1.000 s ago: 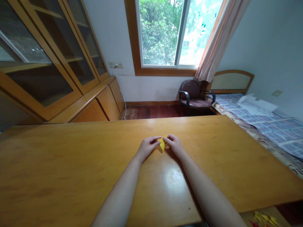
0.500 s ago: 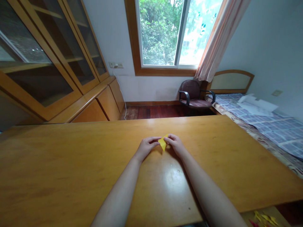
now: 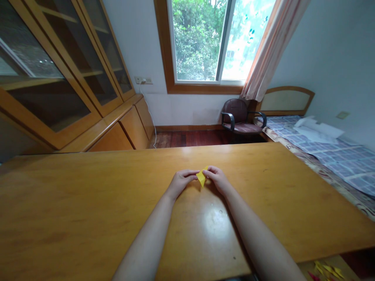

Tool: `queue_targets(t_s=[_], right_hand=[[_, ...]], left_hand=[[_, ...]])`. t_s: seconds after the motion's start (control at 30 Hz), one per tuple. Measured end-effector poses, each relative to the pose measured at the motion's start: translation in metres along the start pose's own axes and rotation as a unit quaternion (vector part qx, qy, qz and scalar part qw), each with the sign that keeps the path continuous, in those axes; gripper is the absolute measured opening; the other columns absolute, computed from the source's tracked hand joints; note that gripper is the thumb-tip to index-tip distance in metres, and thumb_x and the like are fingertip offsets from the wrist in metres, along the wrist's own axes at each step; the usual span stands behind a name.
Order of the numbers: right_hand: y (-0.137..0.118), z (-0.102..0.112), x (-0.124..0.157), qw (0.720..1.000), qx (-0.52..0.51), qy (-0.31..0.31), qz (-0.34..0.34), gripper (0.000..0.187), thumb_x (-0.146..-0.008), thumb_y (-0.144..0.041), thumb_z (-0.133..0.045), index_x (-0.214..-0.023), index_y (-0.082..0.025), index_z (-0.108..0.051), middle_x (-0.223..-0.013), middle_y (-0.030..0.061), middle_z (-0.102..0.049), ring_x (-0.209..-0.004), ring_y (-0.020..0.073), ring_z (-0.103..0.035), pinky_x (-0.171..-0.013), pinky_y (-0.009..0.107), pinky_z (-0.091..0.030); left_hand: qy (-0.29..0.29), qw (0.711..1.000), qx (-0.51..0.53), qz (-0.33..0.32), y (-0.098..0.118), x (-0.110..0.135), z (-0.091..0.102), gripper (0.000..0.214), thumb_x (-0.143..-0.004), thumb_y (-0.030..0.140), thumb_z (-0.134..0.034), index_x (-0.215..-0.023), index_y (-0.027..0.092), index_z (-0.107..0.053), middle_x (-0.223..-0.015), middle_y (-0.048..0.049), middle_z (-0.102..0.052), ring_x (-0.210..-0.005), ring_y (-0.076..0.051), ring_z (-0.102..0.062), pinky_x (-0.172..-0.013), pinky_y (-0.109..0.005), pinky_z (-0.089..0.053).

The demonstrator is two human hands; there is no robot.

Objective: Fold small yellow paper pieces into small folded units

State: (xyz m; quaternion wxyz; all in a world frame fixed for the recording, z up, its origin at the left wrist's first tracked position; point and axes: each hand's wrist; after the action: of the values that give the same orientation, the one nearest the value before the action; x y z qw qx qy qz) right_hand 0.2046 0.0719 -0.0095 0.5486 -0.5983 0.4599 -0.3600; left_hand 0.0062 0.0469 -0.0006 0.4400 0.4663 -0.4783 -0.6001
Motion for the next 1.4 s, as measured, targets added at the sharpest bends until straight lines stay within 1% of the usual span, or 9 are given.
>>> queue_targets(t_s=[0.13, 0.27, 0.53, 0.77, 0.9, 1.07, 1.23, 1.4], right_hand=[[0.001, -0.002, 0.0, 1.0, -0.007, -0.001, -0.007, 0.028, -0.074, -0.04, -0.076, -0.069, -0.017, -0.061, -0.065, -0.0028, -0.058, -0.058, 0.011, -0.048, -0.058, 0.024, -0.034], [0.004, -0.002, -0.001, 1.0, -0.016, -0.009, -0.021, 0.025, -0.071, -0.038, -0.079, -0.076, -0.017, -0.066, -0.069, -0.0012, -0.063, -0.06, 0.0123, -0.052, -0.059, 0.024, -0.037], [0.007, -0.001, -0.002, 1.0, -0.021, -0.021, -0.009, 0.026, -0.069, -0.035, -0.082, -0.085, -0.018, -0.069, -0.077, 0.0005, -0.067, -0.067, 0.0145, -0.058, -0.063, 0.025, -0.043], [0.005, -0.002, -0.001, 1.0, -0.004, -0.005, -0.003, 0.03, -0.069, -0.039, -0.081, -0.085, -0.017, -0.068, -0.076, 0.0008, -0.066, -0.067, 0.0148, -0.057, -0.062, 0.025, -0.043], [0.003, -0.004, -0.001, 1.0, 0.009, 0.001, -0.006, 0.032, -0.068, -0.041, -0.08, -0.085, -0.017, -0.067, -0.077, 0.0015, -0.066, -0.068, 0.0157, -0.057, -0.063, 0.026, -0.044], [0.002, -0.007, -0.001, 0.999, 0.037, 0.018, -0.005, 0.033, -0.067, -0.043, -0.08, -0.083, -0.017, -0.067, -0.073, 0.0004, -0.064, -0.065, 0.0151, -0.055, -0.061, 0.025, -0.042], [0.002, -0.009, -0.002, 0.998, 0.052, 0.025, 0.0, 0.032, -0.066, -0.043, -0.079, -0.081, -0.017, -0.066, -0.072, 0.0001, -0.064, -0.064, 0.0149, -0.054, -0.061, 0.026, -0.041], [0.0, -0.01, -0.001, 0.997, 0.072, 0.03, 0.004, 0.032, -0.069, -0.046, -0.076, -0.077, -0.017, -0.065, -0.07, -0.0004, -0.062, -0.063, 0.0147, -0.053, -0.06, 0.026, -0.04]], left_hand=[[0.001, 1.0, -0.006, -0.003, 0.001, 0.0, 0.0, 0.026, -0.075, 0.025, -0.071, -0.1, 0.019, -0.076, -0.099, -0.0059, -0.076, -0.093, -0.021, -0.068, -0.092, -0.031, -0.049], [-0.008, 1.0, -0.016, -0.015, 0.002, 0.0, 0.0, 0.025, -0.077, 0.024, -0.07, -0.1, 0.019, -0.076, -0.098, -0.0063, -0.075, -0.093, -0.02, -0.067, -0.09, -0.03, -0.049], [-0.019, 0.999, -0.025, -0.038, -0.001, -0.001, 0.0, 0.025, -0.078, 0.024, -0.069, -0.102, 0.019, -0.076, -0.096, -0.0059, -0.074, -0.09, -0.019, -0.066, -0.086, -0.028, -0.048], [-0.019, 0.998, -0.041, -0.033, 0.0, -0.002, 0.0, 0.027, -0.079, 0.026, -0.068, -0.104, 0.019, -0.075, -0.1, -0.0076, -0.074, -0.093, -0.021, -0.066, -0.09, -0.031, -0.049], [-0.016, 0.999, -0.046, -0.024, -0.002, -0.001, 0.0, 0.029, -0.079, 0.027, -0.068, -0.106, 0.019, -0.074, -0.101, -0.0076, -0.073, -0.093, -0.021, -0.067, -0.088, -0.031, -0.051], [-0.001, 1.0, -0.02, -0.005, -0.008, -0.002, -0.001, 0.033, -0.078, 0.03, -0.069, -0.108, 0.017, -0.072, -0.1, -0.0075, -0.074, -0.092, -0.02, -0.067, -0.087, -0.031, -0.052], [0.01, 0.999, -0.035, 0.002, -0.007, -0.003, -0.003, 0.033, -0.079, 0.033, -0.068, -0.106, 0.016, -0.072, -0.092, -0.0064, -0.072, -0.086, -0.018, -0.066, -0.081, -0.028, -0.051], [0.02, 0.999, -0.04, 0.002, -0.004, -0.003, -0.004, 0.031, -0.079, 0.029, -0.066, -0.106, 0.016, -0.072, -0.082, -0.0029, -0.067, -0.077, -0.015, -0.062, -0.076, -0.025, -0.049]])
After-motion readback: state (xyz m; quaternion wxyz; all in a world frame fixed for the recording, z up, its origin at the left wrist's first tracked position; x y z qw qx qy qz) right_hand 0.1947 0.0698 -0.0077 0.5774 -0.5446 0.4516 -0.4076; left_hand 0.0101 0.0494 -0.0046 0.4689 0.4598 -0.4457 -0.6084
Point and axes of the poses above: each hand's wrist, its own x-axis away from the middle knuckle, its own z-axis out of the back of the hand, y = z × x
